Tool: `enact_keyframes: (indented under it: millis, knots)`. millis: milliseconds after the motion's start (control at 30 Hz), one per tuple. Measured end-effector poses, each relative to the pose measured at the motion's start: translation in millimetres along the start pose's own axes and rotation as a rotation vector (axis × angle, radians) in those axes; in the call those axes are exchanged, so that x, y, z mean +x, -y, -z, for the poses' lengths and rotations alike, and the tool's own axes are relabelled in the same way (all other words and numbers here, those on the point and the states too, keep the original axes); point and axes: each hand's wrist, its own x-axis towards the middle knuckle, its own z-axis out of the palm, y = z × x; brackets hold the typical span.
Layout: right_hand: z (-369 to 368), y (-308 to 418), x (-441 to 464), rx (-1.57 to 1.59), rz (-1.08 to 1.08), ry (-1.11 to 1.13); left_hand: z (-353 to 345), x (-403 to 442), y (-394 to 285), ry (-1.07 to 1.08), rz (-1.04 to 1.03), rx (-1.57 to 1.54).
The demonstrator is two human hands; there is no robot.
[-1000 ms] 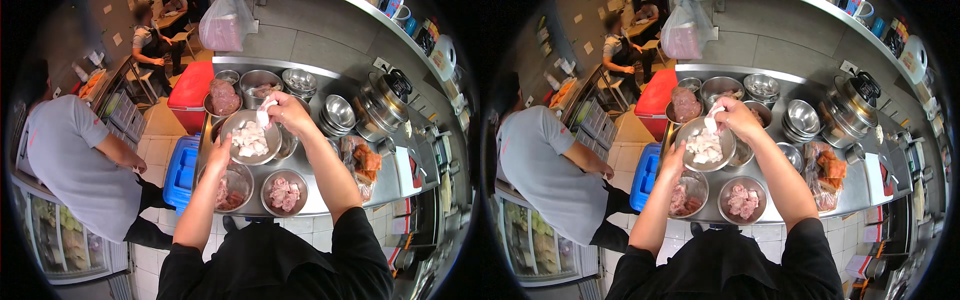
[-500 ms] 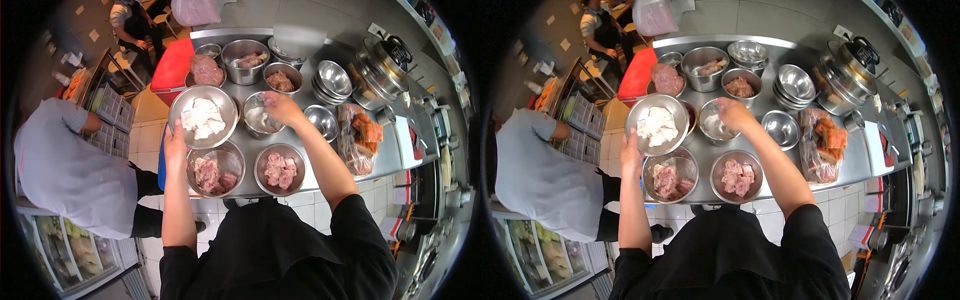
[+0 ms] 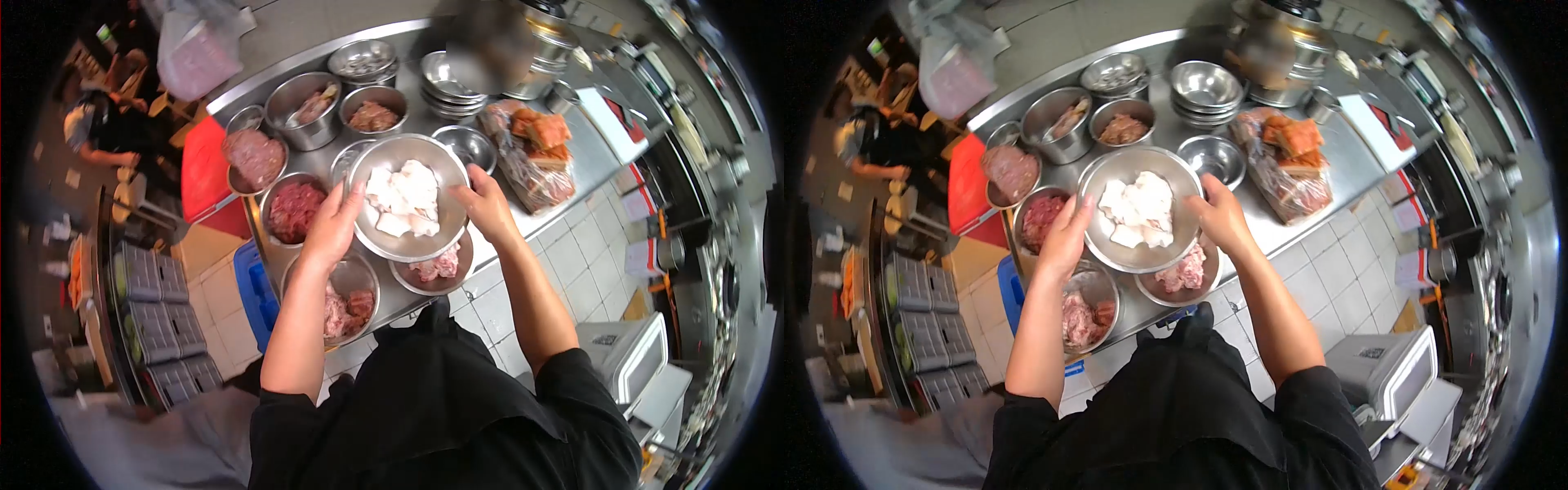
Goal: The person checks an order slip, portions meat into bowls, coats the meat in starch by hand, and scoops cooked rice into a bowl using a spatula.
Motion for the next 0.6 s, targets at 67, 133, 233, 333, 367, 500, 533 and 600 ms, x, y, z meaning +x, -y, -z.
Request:
enact_keyframes:
  millis: [67,133,233,333,367,500,533,600]
  knots:
    - [16,-12,-21,0.049,-0.003,-0.097,-23,-1,-4,0.070,0.003,0.010]
    - [31,-16,-37,0.061,-0.079,-0.139,-41,-4,-7,0.099,0.058,0.098]
    - [61,-23,-62,0.108,-0.093,-0.193,-64,-7,-10,0.097,0.048,0.378]
    - [100,-52,-92,0.104,-0.084,-0.307,-87,-9,-23,0.180,0.146,0.825]
    - [114,-62,-104,0.133,-0.102,-0.350,-92,-6,-13,0.217,0.157,1.014]
    - [176,-113,-167,0.252,-0.239,-0.510,-98,11,22,0.310,0.173,1.457]
    - [190,-124,-183,0.261,-0.238,-0.545,-104,11,21,0.316,0.247,1.506]
    - [215,-148,-219,0.278,-0.311,-0.610,-105,19,33,0.445,0.355,1.571]
